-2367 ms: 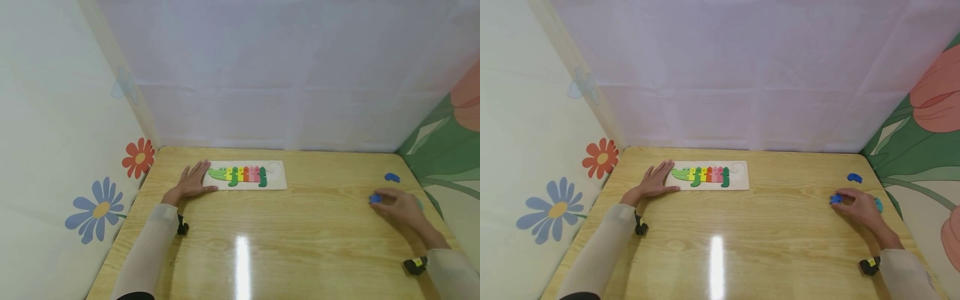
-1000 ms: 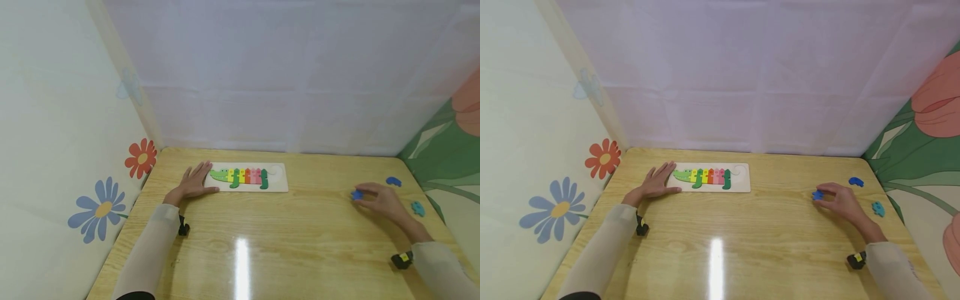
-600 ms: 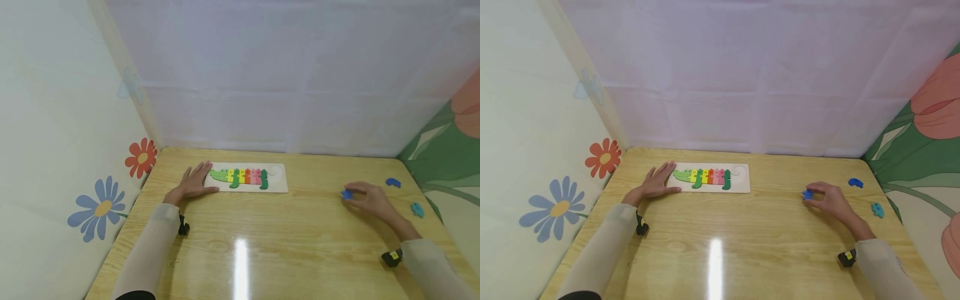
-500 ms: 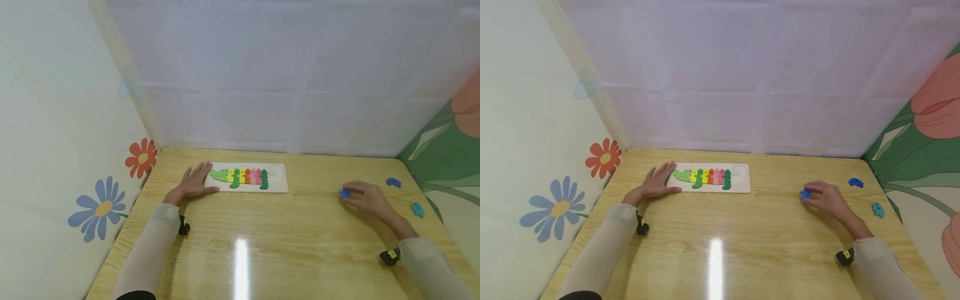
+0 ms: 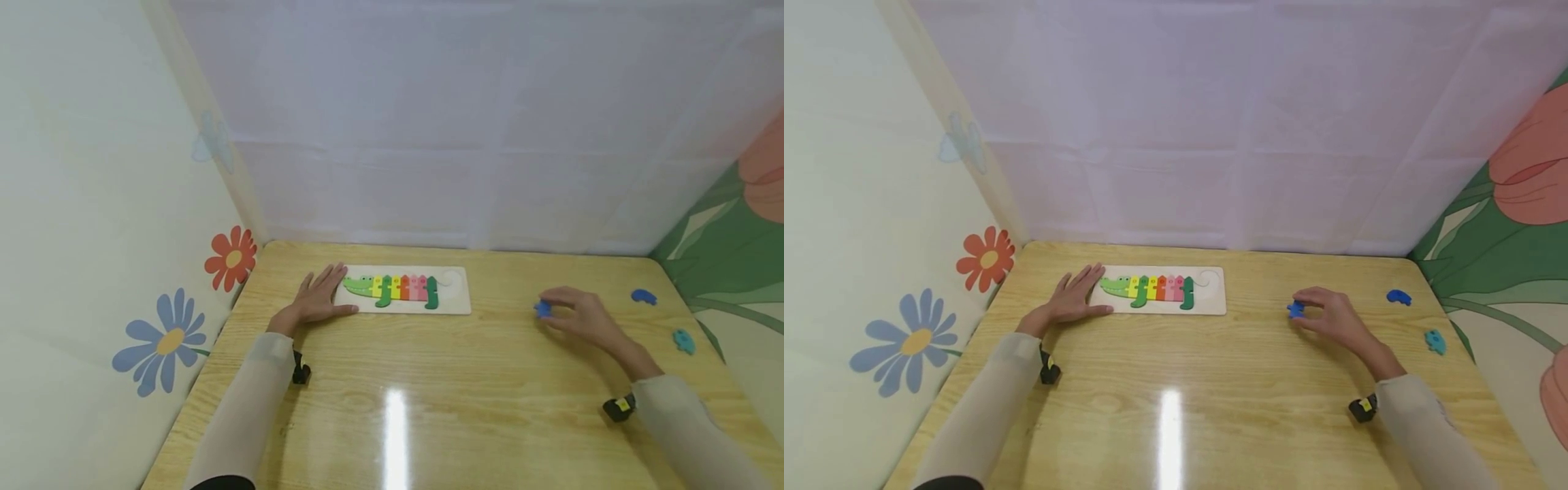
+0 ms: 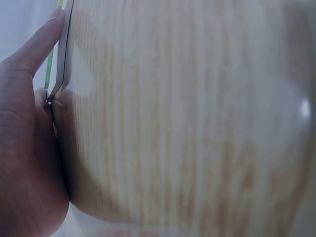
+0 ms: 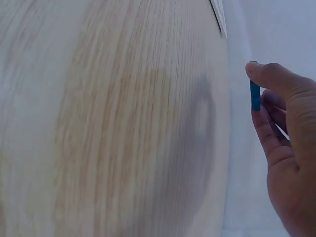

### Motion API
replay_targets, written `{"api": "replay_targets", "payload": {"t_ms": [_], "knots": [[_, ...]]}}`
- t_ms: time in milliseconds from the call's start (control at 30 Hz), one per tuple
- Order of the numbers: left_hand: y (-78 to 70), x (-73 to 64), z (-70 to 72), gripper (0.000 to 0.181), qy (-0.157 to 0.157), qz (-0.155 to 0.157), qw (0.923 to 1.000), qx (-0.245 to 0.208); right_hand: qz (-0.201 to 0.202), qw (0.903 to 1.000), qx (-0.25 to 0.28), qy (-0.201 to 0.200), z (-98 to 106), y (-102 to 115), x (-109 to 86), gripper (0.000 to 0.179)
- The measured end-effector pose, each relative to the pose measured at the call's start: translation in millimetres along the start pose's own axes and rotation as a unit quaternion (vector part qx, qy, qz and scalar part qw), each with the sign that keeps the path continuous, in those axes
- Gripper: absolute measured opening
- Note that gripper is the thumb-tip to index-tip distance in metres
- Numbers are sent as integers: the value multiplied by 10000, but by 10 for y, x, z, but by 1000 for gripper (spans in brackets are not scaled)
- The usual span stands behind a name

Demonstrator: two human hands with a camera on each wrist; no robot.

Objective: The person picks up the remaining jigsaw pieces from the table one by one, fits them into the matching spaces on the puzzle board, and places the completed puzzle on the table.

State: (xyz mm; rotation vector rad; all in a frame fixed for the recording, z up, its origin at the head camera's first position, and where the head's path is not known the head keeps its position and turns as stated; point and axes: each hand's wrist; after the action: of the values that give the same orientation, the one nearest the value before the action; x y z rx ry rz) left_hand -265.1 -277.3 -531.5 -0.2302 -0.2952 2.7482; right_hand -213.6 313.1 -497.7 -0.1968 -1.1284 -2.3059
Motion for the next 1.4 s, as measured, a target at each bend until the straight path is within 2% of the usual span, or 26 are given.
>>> {"api": "replay_targets", "payload": {"t_ms": [300,567,900,1167,1400], "knots": [[51,35,-49,120,12,23,10000,70,176,9998,70,48,-111,7,118,46],[83,60,-80,115,-33,-6,10000,36,486,9987,100,98,-183,22,178,48],[37,41,-41,121,1,24,10000,16,388,9989,-80,248,-239,54,264,47],[5,16,-13,121,2,21,10000,-3,710,9972,91,233,-326,74,342,48],[-15,7,6,120,-6,16,10000,9,530,9979,142,355,-385,101,421,47]]}}
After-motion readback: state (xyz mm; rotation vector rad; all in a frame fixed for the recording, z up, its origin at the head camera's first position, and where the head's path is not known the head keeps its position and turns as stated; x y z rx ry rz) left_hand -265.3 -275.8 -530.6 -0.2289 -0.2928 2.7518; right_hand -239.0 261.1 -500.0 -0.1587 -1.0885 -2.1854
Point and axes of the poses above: each hand's wrist, its own x-axis towards the middle knuckle, its own z-axis out of the back of the hand, y = z × x, and after that the axes turned 12 degrees about x, right-handed
